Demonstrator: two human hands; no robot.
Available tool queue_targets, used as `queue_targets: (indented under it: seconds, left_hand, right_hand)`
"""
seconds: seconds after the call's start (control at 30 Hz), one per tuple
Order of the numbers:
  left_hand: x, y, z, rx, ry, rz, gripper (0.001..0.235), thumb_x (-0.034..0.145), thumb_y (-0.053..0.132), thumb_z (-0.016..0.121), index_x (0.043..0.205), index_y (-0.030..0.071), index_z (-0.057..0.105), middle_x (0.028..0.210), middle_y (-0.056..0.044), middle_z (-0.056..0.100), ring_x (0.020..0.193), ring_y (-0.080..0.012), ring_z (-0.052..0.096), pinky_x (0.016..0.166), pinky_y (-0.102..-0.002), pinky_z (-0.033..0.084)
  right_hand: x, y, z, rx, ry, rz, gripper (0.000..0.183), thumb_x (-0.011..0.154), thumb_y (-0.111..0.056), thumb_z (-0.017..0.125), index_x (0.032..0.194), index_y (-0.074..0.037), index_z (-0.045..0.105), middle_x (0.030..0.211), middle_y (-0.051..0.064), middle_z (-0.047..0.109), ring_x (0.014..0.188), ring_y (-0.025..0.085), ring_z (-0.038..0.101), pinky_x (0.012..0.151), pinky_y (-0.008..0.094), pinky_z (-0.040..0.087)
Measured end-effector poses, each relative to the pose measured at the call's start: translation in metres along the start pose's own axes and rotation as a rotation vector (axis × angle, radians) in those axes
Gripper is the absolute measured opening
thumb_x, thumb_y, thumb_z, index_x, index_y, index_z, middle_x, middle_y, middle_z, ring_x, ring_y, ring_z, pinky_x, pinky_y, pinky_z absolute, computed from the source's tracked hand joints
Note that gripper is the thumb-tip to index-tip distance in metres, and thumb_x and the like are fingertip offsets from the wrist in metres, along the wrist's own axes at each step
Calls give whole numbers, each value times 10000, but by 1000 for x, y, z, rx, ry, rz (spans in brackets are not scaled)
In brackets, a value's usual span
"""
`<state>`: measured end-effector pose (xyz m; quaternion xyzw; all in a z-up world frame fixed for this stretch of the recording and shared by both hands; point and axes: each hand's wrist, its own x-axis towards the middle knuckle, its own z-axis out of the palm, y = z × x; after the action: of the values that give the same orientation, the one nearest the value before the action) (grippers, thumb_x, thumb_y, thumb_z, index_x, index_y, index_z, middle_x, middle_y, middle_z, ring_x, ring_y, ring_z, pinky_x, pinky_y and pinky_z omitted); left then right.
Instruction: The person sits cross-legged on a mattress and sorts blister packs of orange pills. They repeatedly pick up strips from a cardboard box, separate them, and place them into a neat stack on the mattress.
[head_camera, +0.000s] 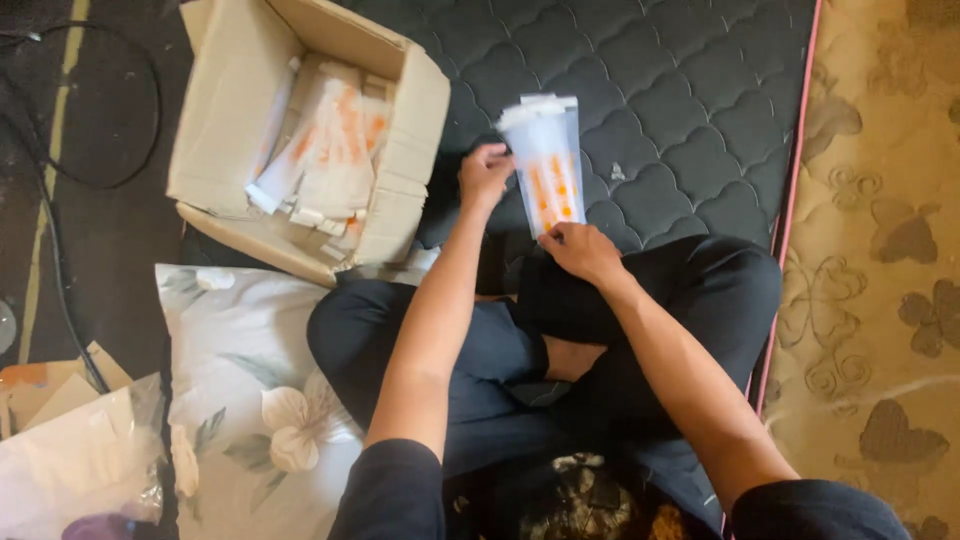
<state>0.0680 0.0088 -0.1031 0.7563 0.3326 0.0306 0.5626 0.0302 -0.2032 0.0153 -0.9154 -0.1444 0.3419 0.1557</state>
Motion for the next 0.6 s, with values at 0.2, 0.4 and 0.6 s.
queue_targets:
  seconds: [0.2,0.4,0.6]
  left_hand:
    - [1,-13,11,161,1,140,604,804,328,763,1339,85,626,999,-73,804,1032,-344,751,1014,-482,568]
    - [-27,32,0,345,10,409,409,928,387,658,1274,171,645,1139,-73,747,1126,-353,707,974,-496,590]
    - [-55,149,-112,-11,632,892,71,888,134,638,907,198,662,813,55,729,657,-196,696,596,-363,521]
  right_hand:
    - [23,13,19,-179,-91,85,473,958,-634,520,1293,-313,612,1235,179,704,1186,411,664,980,526,538]
    - [5,0,6,-56,8,-36,467,969,-528,591,1286,-184,582,1088,220,752,1196,443,642,1035,532,492]
    - [-5,-31,-12,230,134,-113,691,1074,-455,189,900,-198,806,812,-28,714,818,240,655,825,379,453]
